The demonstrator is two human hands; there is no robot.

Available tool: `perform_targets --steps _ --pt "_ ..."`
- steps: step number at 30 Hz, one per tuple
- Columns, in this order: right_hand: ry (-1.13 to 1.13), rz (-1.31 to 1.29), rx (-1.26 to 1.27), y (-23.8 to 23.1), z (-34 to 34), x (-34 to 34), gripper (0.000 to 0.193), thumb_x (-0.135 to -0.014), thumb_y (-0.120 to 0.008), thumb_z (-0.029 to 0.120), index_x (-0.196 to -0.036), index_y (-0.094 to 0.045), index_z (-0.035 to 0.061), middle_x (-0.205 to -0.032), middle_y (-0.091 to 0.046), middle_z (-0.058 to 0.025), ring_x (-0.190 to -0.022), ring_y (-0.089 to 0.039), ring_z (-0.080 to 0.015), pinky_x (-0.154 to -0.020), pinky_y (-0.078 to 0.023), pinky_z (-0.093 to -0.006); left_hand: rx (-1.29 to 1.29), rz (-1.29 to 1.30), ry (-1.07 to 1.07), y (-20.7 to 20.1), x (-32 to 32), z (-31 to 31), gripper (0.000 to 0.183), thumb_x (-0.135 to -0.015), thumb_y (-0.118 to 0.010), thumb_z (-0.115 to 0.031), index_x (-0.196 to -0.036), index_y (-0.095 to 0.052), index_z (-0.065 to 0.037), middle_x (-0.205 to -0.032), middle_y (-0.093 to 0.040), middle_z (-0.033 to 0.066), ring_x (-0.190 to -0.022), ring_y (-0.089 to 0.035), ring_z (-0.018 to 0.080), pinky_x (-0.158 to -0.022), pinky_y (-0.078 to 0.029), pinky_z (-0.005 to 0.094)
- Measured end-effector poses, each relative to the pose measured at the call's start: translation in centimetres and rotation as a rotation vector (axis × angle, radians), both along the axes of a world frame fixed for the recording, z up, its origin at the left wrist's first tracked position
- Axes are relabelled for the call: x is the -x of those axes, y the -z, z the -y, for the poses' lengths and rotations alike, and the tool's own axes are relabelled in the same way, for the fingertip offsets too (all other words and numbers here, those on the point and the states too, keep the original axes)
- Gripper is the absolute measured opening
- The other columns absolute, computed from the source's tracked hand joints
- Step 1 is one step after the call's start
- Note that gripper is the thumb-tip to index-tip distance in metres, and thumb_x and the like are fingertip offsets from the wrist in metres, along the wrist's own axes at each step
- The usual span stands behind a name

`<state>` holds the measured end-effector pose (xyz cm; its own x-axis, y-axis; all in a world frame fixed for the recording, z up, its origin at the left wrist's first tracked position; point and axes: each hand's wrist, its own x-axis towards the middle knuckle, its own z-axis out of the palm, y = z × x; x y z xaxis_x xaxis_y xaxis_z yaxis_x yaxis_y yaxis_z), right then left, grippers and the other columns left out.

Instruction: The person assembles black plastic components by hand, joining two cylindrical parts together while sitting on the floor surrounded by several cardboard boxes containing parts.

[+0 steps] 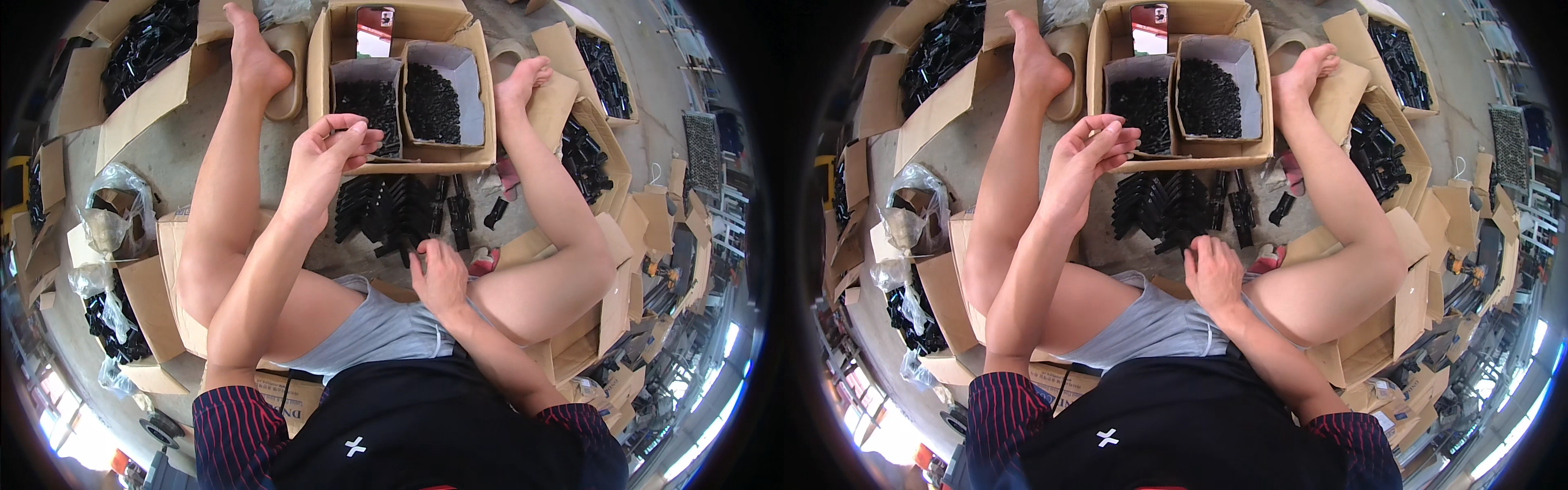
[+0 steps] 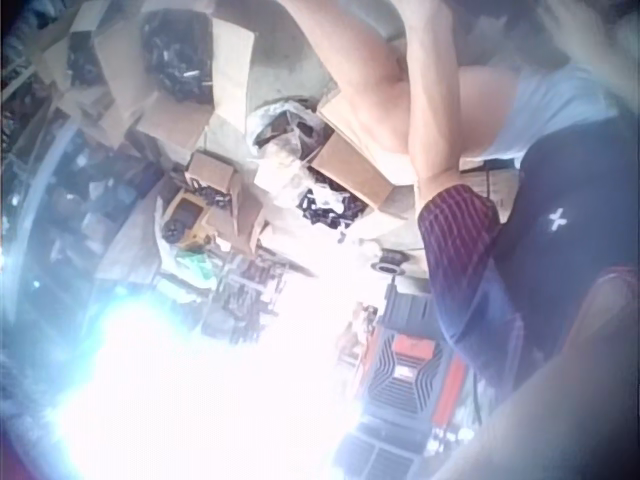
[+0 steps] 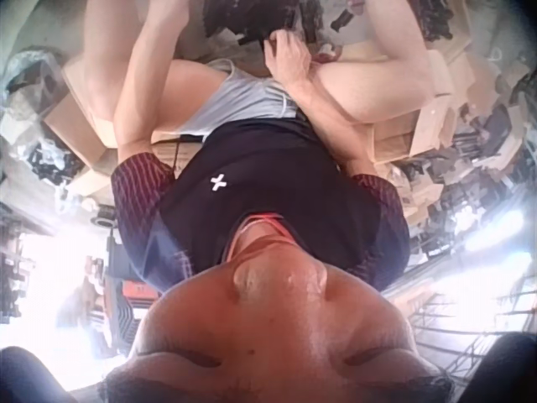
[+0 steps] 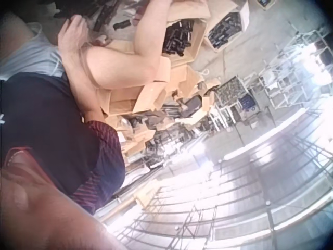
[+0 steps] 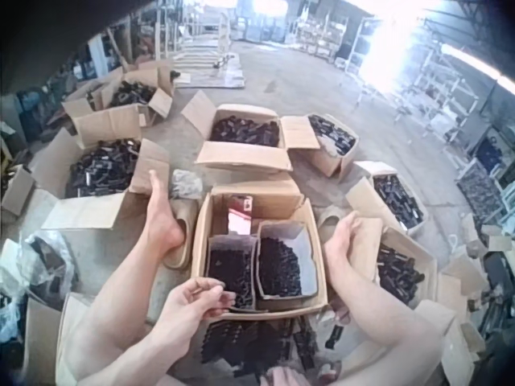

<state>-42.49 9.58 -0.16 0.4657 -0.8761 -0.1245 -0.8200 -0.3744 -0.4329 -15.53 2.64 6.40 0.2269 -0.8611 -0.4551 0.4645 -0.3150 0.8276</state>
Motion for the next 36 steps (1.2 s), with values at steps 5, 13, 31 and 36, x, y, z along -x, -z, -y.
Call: perform_targets --steps 5,13,31,36 --pt "-0.138 -0.107 0.028 0.8 -0.4 -0.8 0.046 -0.082 -0.076 0.021 -0.121 -0.057 0.0066 -0.104 -0.058 -0.013 -0.096 -0.061 -0.032 -0.08 -0.051 -0.0426 -0.004 0.007 0.011 0.0 0.6 0.0 0.024 -0.1 -0.065 -0.025 -0.115 -0.061 -0.006 -0.109 -0.073 0.0076 -0.098 -0.067 0.0109 -0.087 -0.051 0.0256" --pt "-0.261 -0.236 0.016 4.0 -1.2 -1.3 0.036 -0.08 -0.071 0.012 -0.113 -0.058 0.0067 -0.097 -0.058 -0.012 -0.095 -0.062 -0.0301 -0.079 -0.052 -0.0415 0.001 0.039 0.058 0.1 0.8 -0.3 0.028 -0.1 -0.066 -0.028 -0.116 -0.061 -0.006 -0.11 -0.072 0.0079 -0.101 -0.067 0.0115 -0.09 -0.051 0.0266" --pt "0.455 0.584 -0.486 -3.8 4.3 0.4 0.025 -0.083 -0.078 0.007 -0.098 -0.059 0.0 -0.08 -0.068 -0.0029 -0.064 -0.057 -0.0041 -0.056 -0.045 -0.0223 0.043 0.535 0.514 1.0 2.1 -1.1 0.022 -0.097 -0.068 -0.018 -0.108 -0.068 0.002 -0.098 -0.075 0.0069 -0.09 -0.068 0.01 -0.083 -0.054 0.0273" --pt "0.367 0.597 -0.333 -6.9 9.9 -1.2 0.027 -0.083 -0.081 0.013 -0.094 -0.059 0.0002 -0.076 -0.067 -0.0045 -0.062 -0.055 -0.0036 -0.054 -0.044 -0.023 0.179 0.206 0.619 1.1 7.0 -2.2 0.032 -0.089 -0.076 -0.012 -0.115 -0.068 0.005 -0.105 -0.075 0.0127 -0.096 -0.067 0.0118 -0.086 -0.055 0.0313"
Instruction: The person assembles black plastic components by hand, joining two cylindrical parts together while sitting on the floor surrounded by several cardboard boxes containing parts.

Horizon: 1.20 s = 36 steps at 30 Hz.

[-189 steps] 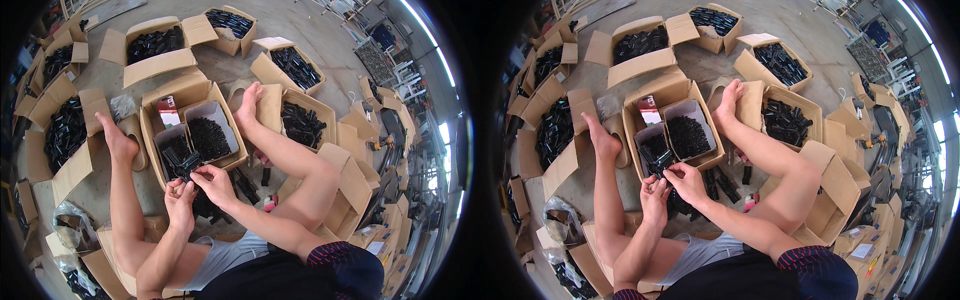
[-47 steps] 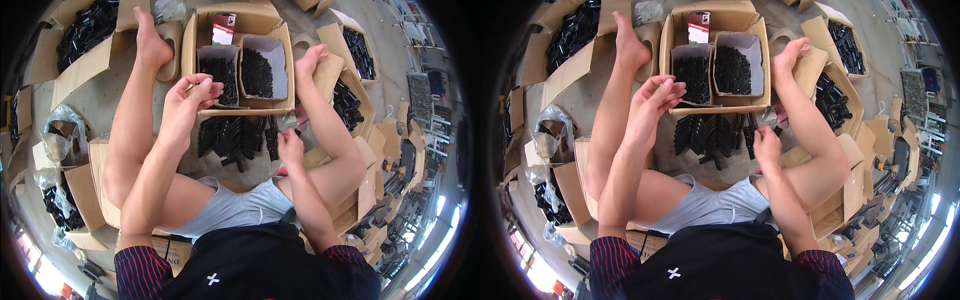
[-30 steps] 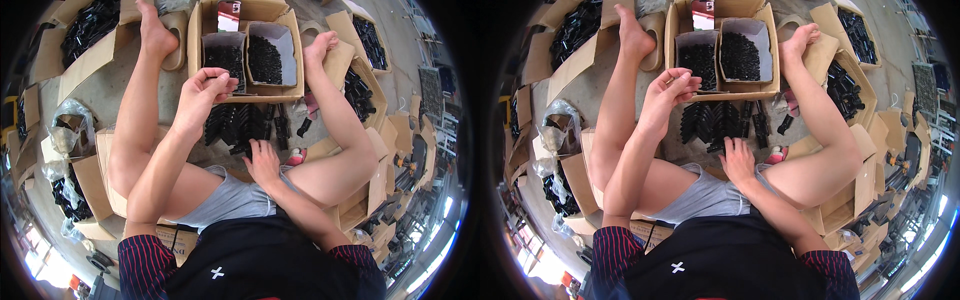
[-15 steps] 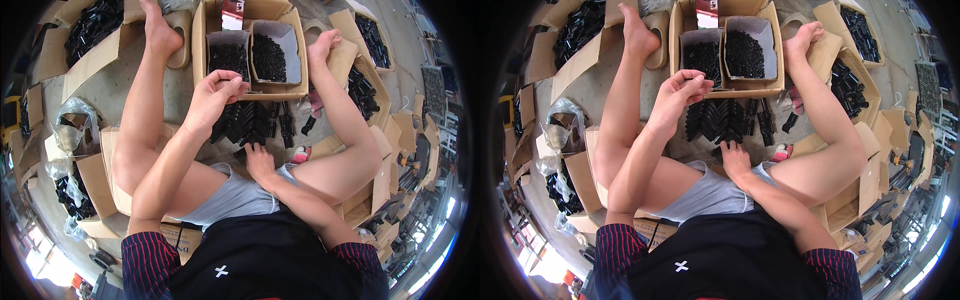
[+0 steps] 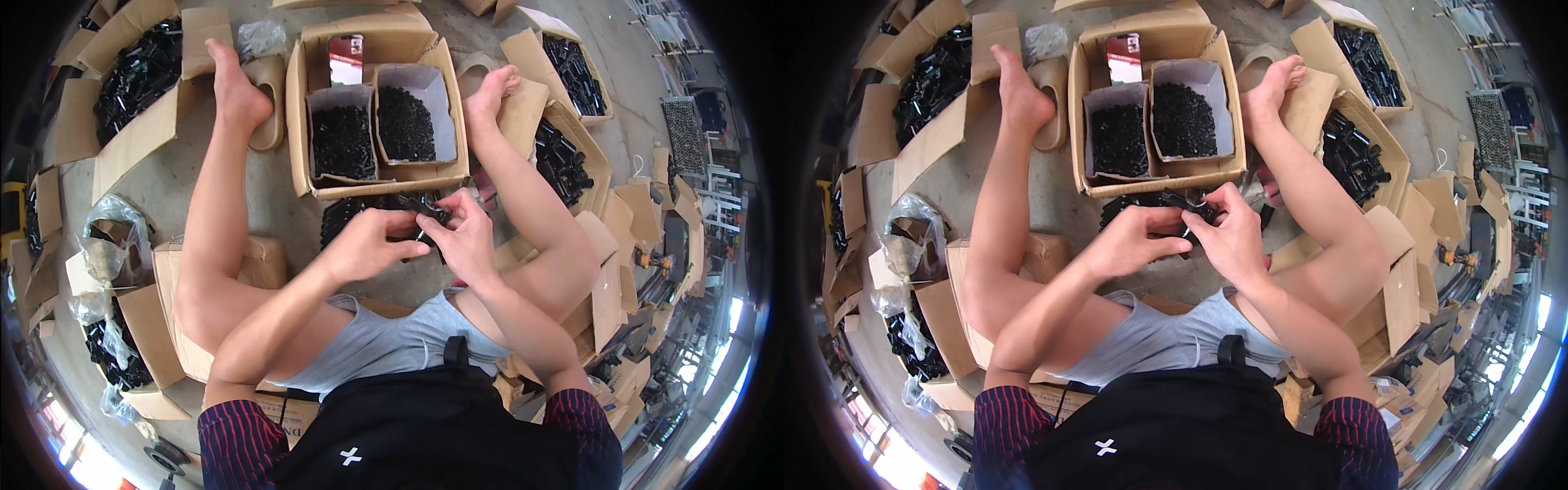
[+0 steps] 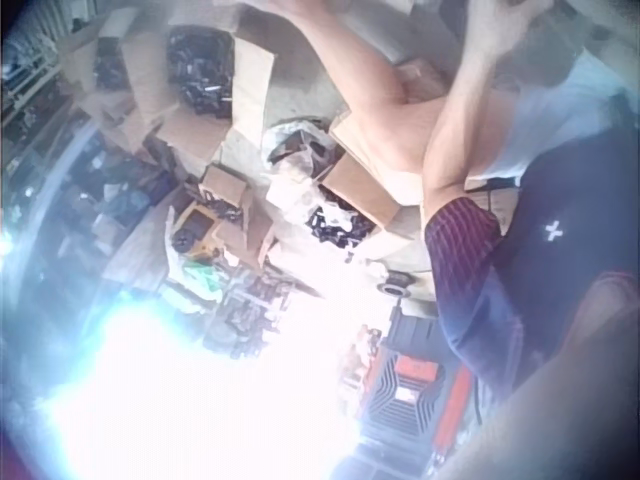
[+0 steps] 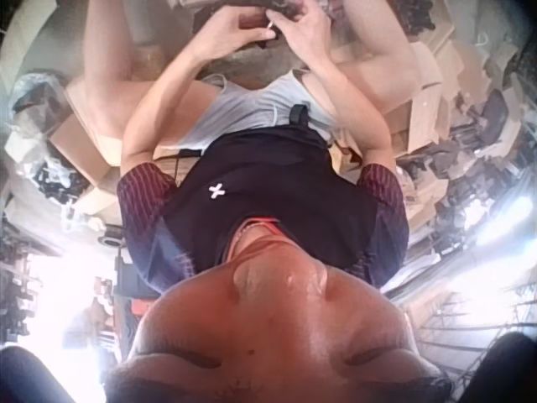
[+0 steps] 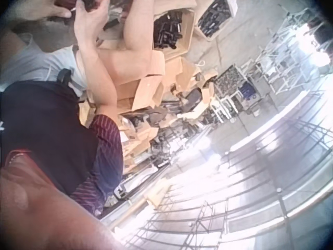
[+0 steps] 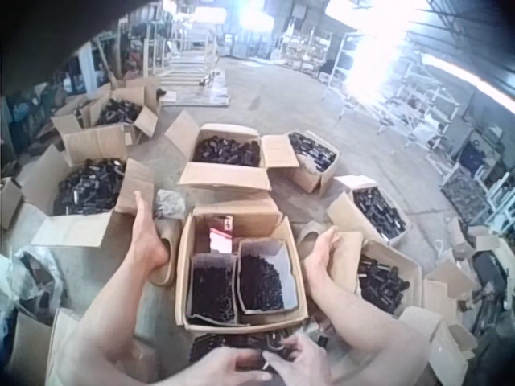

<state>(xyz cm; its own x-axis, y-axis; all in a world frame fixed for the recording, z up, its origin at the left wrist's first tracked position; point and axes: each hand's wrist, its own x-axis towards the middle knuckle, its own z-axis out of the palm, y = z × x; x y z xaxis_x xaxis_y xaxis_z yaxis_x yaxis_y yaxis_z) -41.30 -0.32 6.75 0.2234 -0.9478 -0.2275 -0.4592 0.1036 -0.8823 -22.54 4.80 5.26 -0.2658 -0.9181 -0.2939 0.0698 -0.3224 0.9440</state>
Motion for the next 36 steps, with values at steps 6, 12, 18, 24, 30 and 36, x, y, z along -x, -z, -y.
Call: perform_targets --steps 6,12,18,24,30,36 --pt "-0.313 -0.069 -0.076 -2.1 2.6 -0.4 0.028 -0.085 -0.082 0.017 -0.092 -0.061 -0.0001 -0.075 -0.064 -0.004 -0.066 -0.055 -0.0064 -0.06 -0.046 -0.0279 -0.138 0.046 0.036 3.0 0.7 0.5 0.027 -0.094 -0.074 -0.016 -0.115 -0.069 0.001 -0.102 -0.071 -0.0012 -0.095 -0.063 0.0044 -0.084 -0.054 0.0261" --pt "-0.268 0.185 0.119 -1.7 4.2 0.1 0.022 -0.085 -0.079 0.009 -0.099 -0.064 -0.0024 -0.094 -0.068 -0.01 -0.089 -0.066 -0.0173 -0.083 -0.051 -0.0304 -0.291 -0.576 -0.123 1.3 0.0 0.9 0.035 -0.103 -0.061 -0.019 -0.134 -0.06 -0.004 -0.116 -0.068 -0.0022 -0.106 -0.061 0.0045 -0.098 -0.051 0.0251" --pt "-0.303 0.274 0.261 -2.2 3.7 -0.7 0.021 -0.079 -0.083 0.005 -0.093 -0.068 -0.0003 -0.099 -0.068 -0.0114 -0.094 -0.066 -0.0209 -0.085 -0.051 -0.0317 -0.363 -0.88 -0.205 1.4 -0.2 0.4 0.045 -0.094 -0.072 -0.013 -0.136 -0.059 -0.005 -0.119 -0.07 0.0006 -0.104 -0.066 0.0093 -0.1 -0.052 0.0294" --pt "-0.327 0.346 0.244 -1.6 3.4 -0.5 0.019 -0.08 -0.081 0.0 -0.09 -0.066 -0.0005 -0.096 -0.068 -0.0113 -0.091 -0.066 -0.02 -0.083 -0.051 -0.0307 -0.428 -0.866 -0.089 2.1 -0.5 0.2 0.043 -0.092 -0.074 -0.014 -0.132 -0.06 -0.005 -0.117 -0.07 0.0018 -0.106 -0.066 0.0099 -0.1 -0.053 0.0326" --pt "-0.315 0.41 0.179 -1.4 3.0 -1.5 0.019 -0.08 -0.08 -0.003 -0.089 -0.063 -0.0004 -0.096 -0.067 -0.0124 -0.093 -0.066 -0.0208 -0.084 -0.051 -0.0307 -0.445 -0.927 -0.067 0.6 -1.3 -0.2 0.041 -0.092 -0.073 -0.009 -0.13 -0.06 -0.004 -0.119 -0.07 0.0046 -0.108 -0.068 0.0131 -0.1 -0.057 0.0344" --pt "-0.264 0.508 0.141 -0.9 2.7 -1.3 0.02 -0.082 -0.079 -0.003 -0.092 -0.062 0.0 -0.099 -0.066 -0.012 -0.095 -0.065 -0.0206 -0.087 -0.051 -0.0315 -0.433 -0.881 -0.096 0.2 -0.7 -0.3 0.037 -0.091 -0.074 -0.012 -0.126 -0.064 -0.006 -0.112 -0.071 0.0012 -0.105 -0.067 0.0106 -0.097 -0.057 0.0329"
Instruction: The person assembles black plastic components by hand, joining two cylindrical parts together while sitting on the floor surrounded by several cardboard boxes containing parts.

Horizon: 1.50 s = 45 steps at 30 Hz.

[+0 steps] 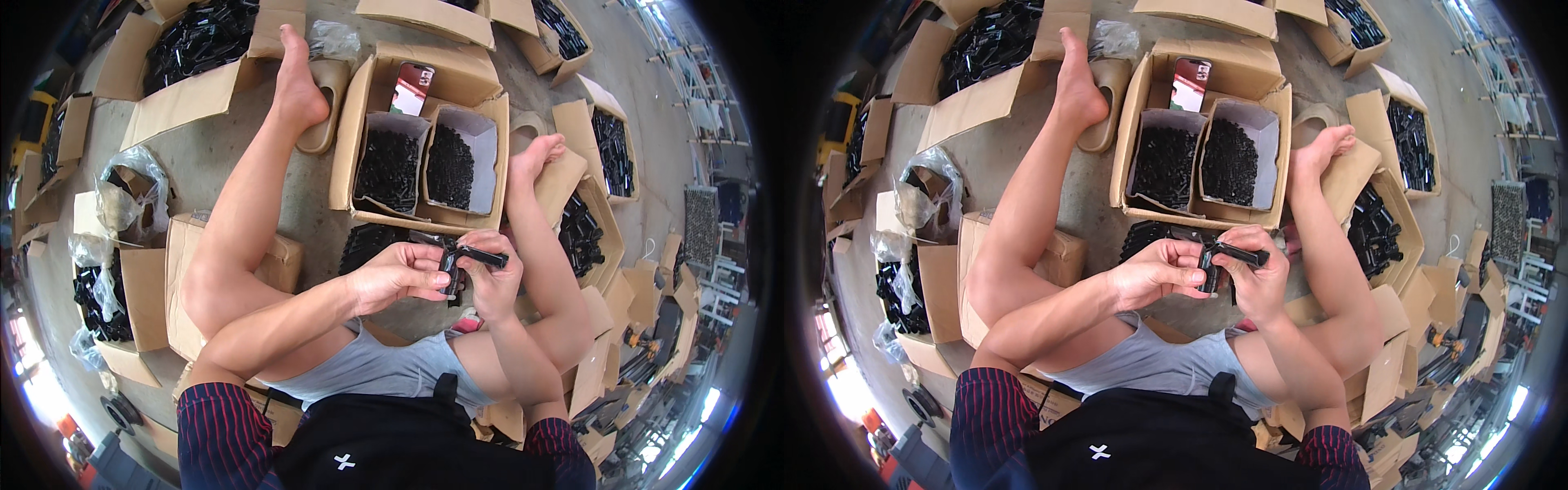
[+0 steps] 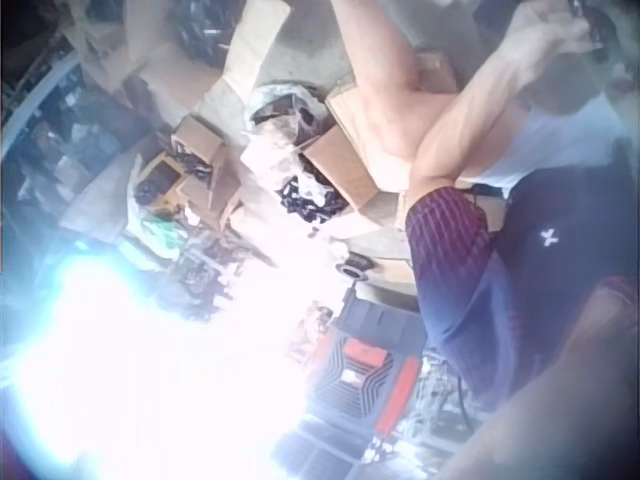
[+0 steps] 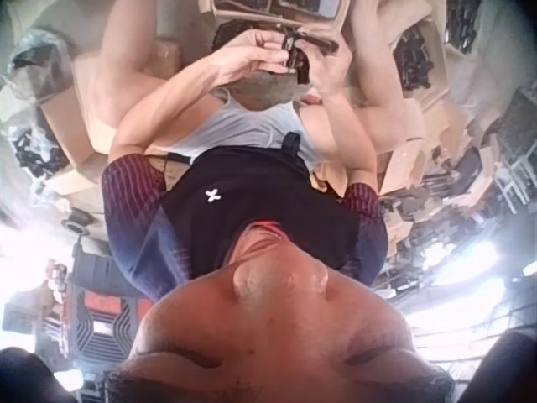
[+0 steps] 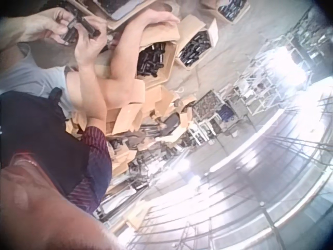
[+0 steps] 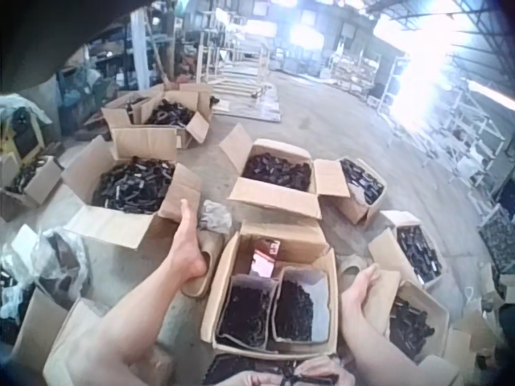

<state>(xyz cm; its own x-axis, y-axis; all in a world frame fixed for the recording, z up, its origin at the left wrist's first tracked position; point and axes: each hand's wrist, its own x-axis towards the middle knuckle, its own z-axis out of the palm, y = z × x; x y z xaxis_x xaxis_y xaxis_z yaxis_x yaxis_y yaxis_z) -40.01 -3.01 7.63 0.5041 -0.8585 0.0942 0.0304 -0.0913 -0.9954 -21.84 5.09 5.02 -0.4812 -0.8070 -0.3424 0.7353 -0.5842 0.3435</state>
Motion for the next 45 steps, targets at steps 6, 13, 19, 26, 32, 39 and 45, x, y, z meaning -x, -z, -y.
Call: perform_targets --steps 6,13,19,26,32,39,45 --pt "-0.021 0.015 -0.095 0.2 1.1 -0.9 0.066 -0.092 -0.076 0.027 -0.14 -0.043 -0.0036 -0.124 -0.06 -0.0127 -0.11 -0.061 -0.0197 -0.097 -0.048 -0.0327 0.101 0.214 -0.213 -1.8 -1.8 0.4 0.034 -0.09 -0.077 -0.016 -0.12 -0.066 -0.003 -0.104 -0.074 0.003 -0.089 -0.066 0.007 -0.081 -0.052 0.0246" --pt "0.051 -0.377 -0.042 0.8 7.4 -5.0 0.034 -0.099 -0.065 0.016 -0.126 -0.058 -0.0032 -0.109 -0.067 -0.0112 -0.102 -0.064 -0.0173 -0.089 -0.051 -0.0305 0.114 0.422 -0.807 -6.3 -11.4 2.4 0.018 -0.091 -0.075 -0.019 -0.104 -0.071 -0.007 -0.095 -0.073 0.0002 -0.077 -0.058 0.0024 -0.07 -0.044 0.0199" --pt "-0.44 -0.953 0.917 5.7 10.6 -12.7 0.01 -0.086 -0.065 0.009 -0.087 -0.075 0.0091 -0.092 -0.073 -0.0087 -0.091 -0.068 -0.0292 -0.1 -0.045 -0.0428 0.12 0.511 -0.972 -7.4 -15.5 1.1 0.02 -0.09 -0.075 -0.015 -0.108 -0.07 -0.006 -0.095 -0.072 -0.0013 -0.076 -0.055 0.0018 -0.068 -0.042 0.0191" --pt "-0.634 -1.317 1.227 12.1 9.5 -14.8 0.01 -0.078 -0.063 0.005 -0.079 -0.072 0.0089 -0.078 -0.071 -0.0086 -0.09 -0.068 -0.027 -0.102 -0.04 -0.0473 0.152 0.595 -0.862 -7.4 -14.3 1.1 0.032 -0.088 -0.077 -0.019 -0.116 -0.068 -0.006 -0.1 -0.072 0.0 -0.087 -0.062 0.0036 -0.075 -0.045 0.0207" --pt "-0.618 -1.249 1.153 12.0 10.1 -14.3 0.012 -0.083 -0.061 0.008 -0.086 -0.073 0.0088 -0.084 -0.072 -0.0106 -0.093 -0.068 -0.0264 -0.102 -0.04 -0.044 0.117 0.585 -0.854 -7.3 -14.4 1.1 0.045 -0.082 -0.085 -0.018 -0.117 -0.065 0.002 -0.097 -0.075 0.0043 -0.083 -0.063 0.0046 -0.073 -0.046 0.0221" --pt "-0.615 -1.336 1.29 12.1 10.4 -13.7 0.012 -0.081 -0.064 0.009 -0.09 -0.071 0.0076 -0.084 -0.073 -0.01 -0.098 -0.066 -0.0275 -0.103 -0.039 -0.0436 0.158 0.609 -0.79 -6.5 -14.1 1.2 0.039 -0.085 -0.082 -0.019 -0.119 -0.068 -0.005 -0.096 -0.072 -0.003 -0.085 -0.06 0.0014 -0.074 -0.041 0.0198" --pt "-0.576 -1.356 1.213 11.5 10.0 -13.8 0.012 -0.08 -0.065 0.005 -0.091 -0.07 0.0081 -0.085 -0.072 -0.0116 -0.1 -0.065 -0.0288 -0.101 -0.039 -0.0426 0.163 0.625 -0.792 -6.3 -14.4 1.3 0.039 -0.085 -0.082 -0.017 -0.118 -0.067 -0.003 -0.097 -0.072 -0.0016 -0.085 -0.06 0.002 -0.073 -0.042 0.0197"
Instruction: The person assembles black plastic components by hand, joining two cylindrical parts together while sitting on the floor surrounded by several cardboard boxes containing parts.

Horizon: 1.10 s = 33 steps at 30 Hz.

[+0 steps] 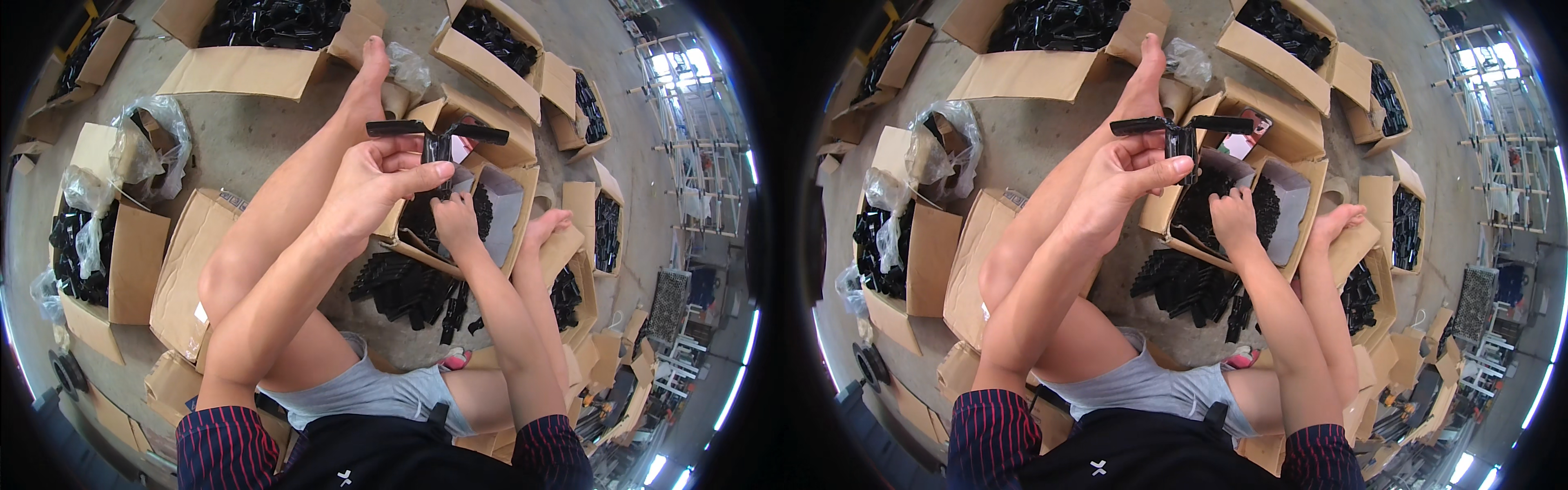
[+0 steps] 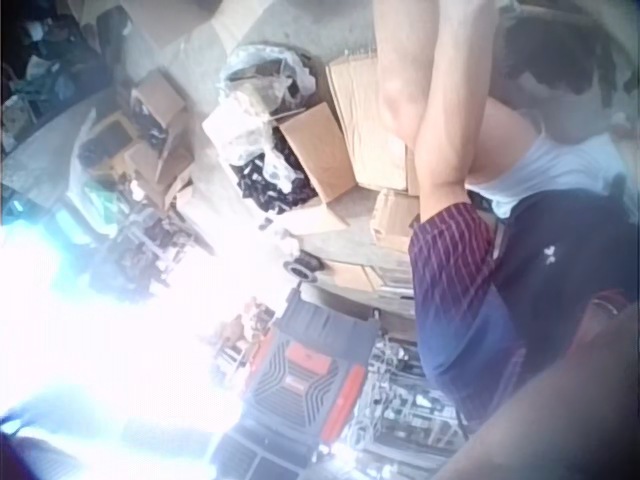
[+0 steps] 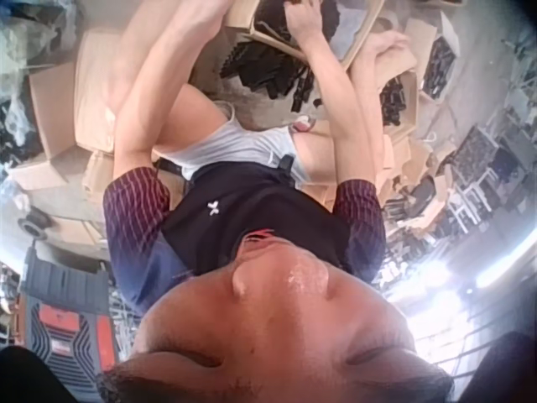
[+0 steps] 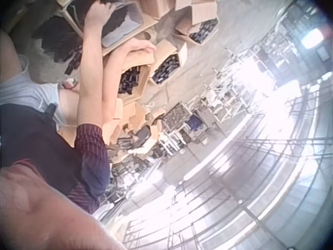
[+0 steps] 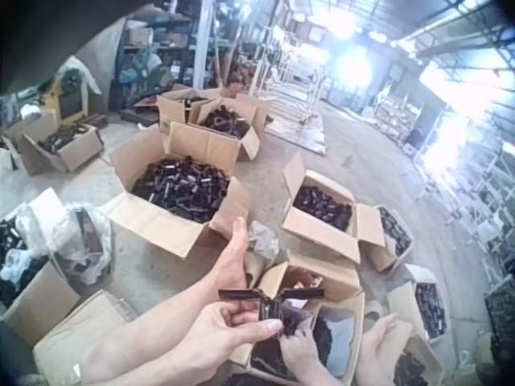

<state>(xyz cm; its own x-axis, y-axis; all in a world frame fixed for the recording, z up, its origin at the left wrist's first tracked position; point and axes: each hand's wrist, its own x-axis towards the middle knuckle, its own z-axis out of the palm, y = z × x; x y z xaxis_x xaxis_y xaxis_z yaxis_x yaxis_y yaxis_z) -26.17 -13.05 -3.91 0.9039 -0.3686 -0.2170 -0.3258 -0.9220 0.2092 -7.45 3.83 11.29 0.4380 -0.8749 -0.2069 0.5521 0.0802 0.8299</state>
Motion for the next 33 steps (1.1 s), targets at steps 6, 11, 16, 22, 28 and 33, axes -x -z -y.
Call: perform_targets --steps 6,11,16,22,28,33 --pt "0.093 0.388 -0.402 -3.6 -0.2 -0.3 0.018 -0.082 -0.068 0.005 -0.1 -0.068 0.0049 -0.093 -0.071 -0.0158 -0.094 -0.066 -0.0332 -0.091 -0.047 -0.0415 0.045 -0.066 0.01 -0.3 0.3 -0.4 0.038 -0.084 -0.082 -0.016 -0.116 -0.066 -0.002 -0.098 -0.072 -0.0007 -0.086 -0.061 0.0032 -0.073 -0.044 0.0199" --pt "0.647 1.114 -1.241 -10.6 -3.2 0.2 0.017 -0.093 -0.07 0.003 -0.109 -0.064 0.0016 -0.094 -0.072 -0.009 -0.09 -0.068 -0.015 -0.08 -0.054 -0.0272 -0.014 -0.083 0.026 0.0 0.4 -0.1 0.035 -0.087 -0.08 -0.019 -0.117 -0.067 -0.005 -0.1 -0.072 -0.0015 -0.086 -0.062 0.0025 -0.075 -0.044 0.0198" --pt "0.585 1.503 -1.203 -15.5 -6.6 0.3 0.015 -0.094 -0.07 0.001 -0.108 -0.064 -0.0018 -0.099 -0.072 -0.01 -0.095 -0.068 -0.0127 -0.085 -0.054 -0.0242 -0.032 -0.134 0.077 1.2 2.1 0.3 0.029 -0.091 -0.076 -0.019 -0.118 -0.068 -0.01 -0.108 -0.073 -0.0012 -0.095 -0.065 0.0033 -0.08 -0.046 0.0196" --pt "0.447 1.68 -0.842 -16.8 -8.4 -0.9 0.012 -0.088 -0.075 -0.003 -0.098 -0.069 -0.0022 -0.096 -0.073 -0.0078 -0.086 -0.068 -0.011 -0.081 -0.053 -0.0244 0.085 -0.236 0.183 1.9 4.5 0.4 0.03 -0.091 -0.076 -0.02 -0.118 -0.067 -0.01 -0.109 -0.072 -0.0019 -0.097 -0.065 0.0049 -0.081 -0.05 0.0228" --pt "0.405 1.598 -0.673 -17.0 -9.1 -1.2 0.011 -0.086 -0.077 -0.001 -0.096 -0.072 -0.0026 -0.09 -0.074 -0.0071 -0.082 -0.067 -0.0105 -0.078 -0.053 -0.0247 0.123 -0.342 0.164 1.4 5.2 0.0 0.033 -0.089 -0.078 -0.013 -0.119 -0.067 -0.007 -0.096 -0.07 -0.0051 -0.08 -0.058 0.0018 -0.075 -0.048 0.0207" --pt "0.415 1.598 -0.772 -16.9 -9.0 -1.1 0.01 -0.086 -0.077 0.0 -0.094 -0.072 -0.0023 -0.09 -0.074 -0.0073 -0.081 -0.067 -0.0105 -0.077 -0.052 -0.0249 0.127 -0.355 0.178 1.0 5.2 -0.3 0.033 -0.089 -0.078 -0.013 -0.119 -0.066 -0.007 -0.095 -0.07 -0.0053 -0.08 -0.059 0.002 -0.074 -0.047 0.0206"
